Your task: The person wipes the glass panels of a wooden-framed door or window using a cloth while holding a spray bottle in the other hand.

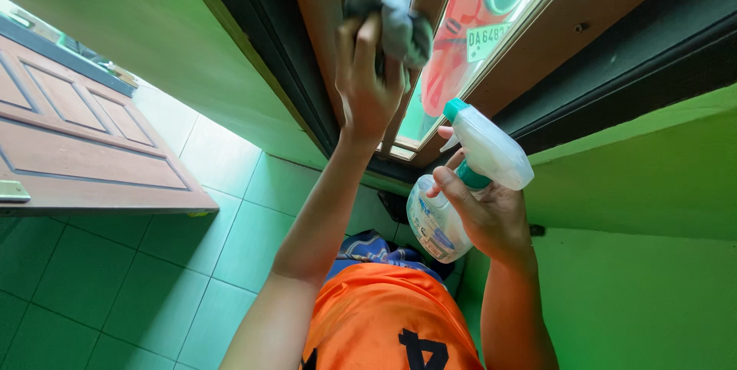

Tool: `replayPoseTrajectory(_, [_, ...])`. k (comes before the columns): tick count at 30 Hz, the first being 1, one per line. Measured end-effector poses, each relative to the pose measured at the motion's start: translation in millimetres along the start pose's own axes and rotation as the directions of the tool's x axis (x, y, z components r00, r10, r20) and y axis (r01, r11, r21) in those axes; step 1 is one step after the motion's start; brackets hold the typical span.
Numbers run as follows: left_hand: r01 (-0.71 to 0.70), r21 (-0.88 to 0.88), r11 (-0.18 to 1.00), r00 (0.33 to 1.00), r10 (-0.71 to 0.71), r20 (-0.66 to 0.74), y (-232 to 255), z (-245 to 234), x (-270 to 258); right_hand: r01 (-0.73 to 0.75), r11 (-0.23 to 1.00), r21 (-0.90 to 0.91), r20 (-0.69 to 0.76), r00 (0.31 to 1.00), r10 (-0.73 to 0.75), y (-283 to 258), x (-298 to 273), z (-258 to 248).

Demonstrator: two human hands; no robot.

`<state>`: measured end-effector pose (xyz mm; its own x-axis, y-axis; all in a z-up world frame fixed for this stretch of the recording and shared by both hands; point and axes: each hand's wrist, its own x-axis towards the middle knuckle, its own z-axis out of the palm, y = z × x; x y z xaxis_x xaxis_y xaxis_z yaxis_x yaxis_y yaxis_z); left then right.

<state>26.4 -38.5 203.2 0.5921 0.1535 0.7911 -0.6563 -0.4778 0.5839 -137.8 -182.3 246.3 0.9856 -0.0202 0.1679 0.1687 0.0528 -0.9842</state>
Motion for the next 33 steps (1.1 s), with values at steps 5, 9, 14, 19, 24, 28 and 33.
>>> replayPoseTrajectory(5, [0.046, 0.046, 0.998, 0.996, -0.049, 0.069, -54, 16, -77, -0.040, 0.999, -0.002, 0.024, 0.999, 0.040, 5, 7, 5])
replayPoseTrajectory(9, [0.041, 0.127, 0.991, 0.968, -0.071, 0.239, -111, 23, -147, -0.078, 0.996, -0.048, 0.037, 0.996, 0.080, 6, 7, 4])
replayPoseTrajectory(14, [0.017, 0.298, 0.954, 0.926, -0.127, 0.355, -151, 27, -207, -0.078, 0.997, -0.028, 0.013, 0.997, 0.078, 3, 6, 3])
replayPoseTrajectory(19, [0.245, 0.202, 0.948, 0.897, -0.300, 0.324, -123, 19, -183, -0.057, 0.998, -0.015, -0.004, 0.998, 0.057, 1, 0, 1])
replayPoseTrajectory(24, [-0.005, 0.056, 0.998, 1.000, 0.004, 0.007, -39, -6, -78, -0.039, 0.999, 0.017, 0.011, 0.999, 0.039, -6, -2, 3])
replayPoseTrajectory(28, [-0.161, -0.017, 0.987, 0.986, 0.160, -0.057, 2, -19, 29, -0.057, 0.998, 0.006, -0.034, 0.998, 0.057, -10, -3, 10])
replayPoseTrajectory(33, [-0.238, 0.065, 0.969, 0.970, 0.241, -0.032, 22, -6, 84, -0.068, 0.998, -0.003, -0.017, 0.998, 0.068, -12, -3, 10])
